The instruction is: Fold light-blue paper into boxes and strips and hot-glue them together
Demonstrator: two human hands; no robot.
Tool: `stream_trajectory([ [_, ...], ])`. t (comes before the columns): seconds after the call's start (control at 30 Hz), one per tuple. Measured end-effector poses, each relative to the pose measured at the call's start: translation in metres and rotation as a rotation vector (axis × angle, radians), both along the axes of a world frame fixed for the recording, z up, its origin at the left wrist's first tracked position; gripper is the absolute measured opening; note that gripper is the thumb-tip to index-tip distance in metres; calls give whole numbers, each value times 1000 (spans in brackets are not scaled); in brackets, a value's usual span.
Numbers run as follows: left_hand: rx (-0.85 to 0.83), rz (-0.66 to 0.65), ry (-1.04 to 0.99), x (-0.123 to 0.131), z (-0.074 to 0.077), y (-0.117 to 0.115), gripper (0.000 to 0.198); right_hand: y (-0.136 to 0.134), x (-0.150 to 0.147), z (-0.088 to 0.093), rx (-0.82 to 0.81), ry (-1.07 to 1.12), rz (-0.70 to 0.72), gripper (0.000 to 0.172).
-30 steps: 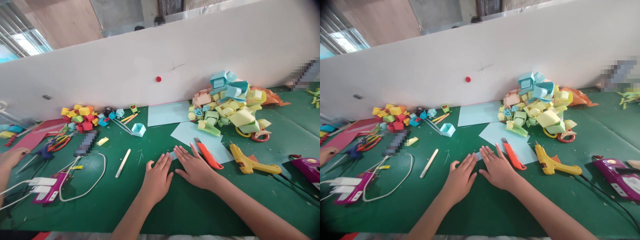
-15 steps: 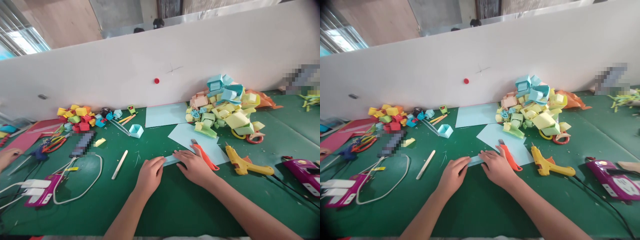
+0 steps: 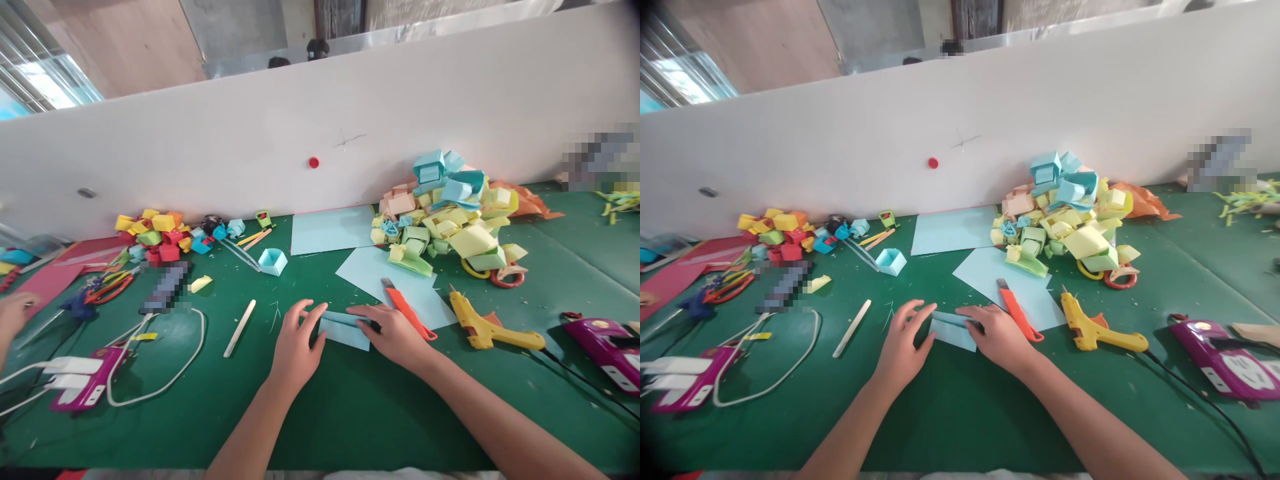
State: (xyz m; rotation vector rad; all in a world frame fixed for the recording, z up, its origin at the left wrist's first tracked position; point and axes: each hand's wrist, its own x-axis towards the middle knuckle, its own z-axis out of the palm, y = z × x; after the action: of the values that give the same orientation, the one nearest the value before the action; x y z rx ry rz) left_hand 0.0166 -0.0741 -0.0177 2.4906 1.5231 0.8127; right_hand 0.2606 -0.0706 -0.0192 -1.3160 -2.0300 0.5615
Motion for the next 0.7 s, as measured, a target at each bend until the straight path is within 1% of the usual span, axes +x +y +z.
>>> stream_trajectory([
  [0.1,18,9,23,1,1,-3,39,0,0,0,-30,61,2,34],
  [0.23,31,-23,70,3,4,-5,35,1,0,0,-10,91,39,33],
  [0.37,18,-35,22,4,5,-6,26,1,0,1,23,83,89,31],
  [0.47,39,-94,-10,4,7,-5,24,1,0,3,28,55,83,30],
  [0.57,58,-164,-20,4,9,-4,27,1,1,5,25,45,63,36],
  [0.7,9,-197,-36,1,11,-3,27,1,2,7,97,-13,64,45],
])
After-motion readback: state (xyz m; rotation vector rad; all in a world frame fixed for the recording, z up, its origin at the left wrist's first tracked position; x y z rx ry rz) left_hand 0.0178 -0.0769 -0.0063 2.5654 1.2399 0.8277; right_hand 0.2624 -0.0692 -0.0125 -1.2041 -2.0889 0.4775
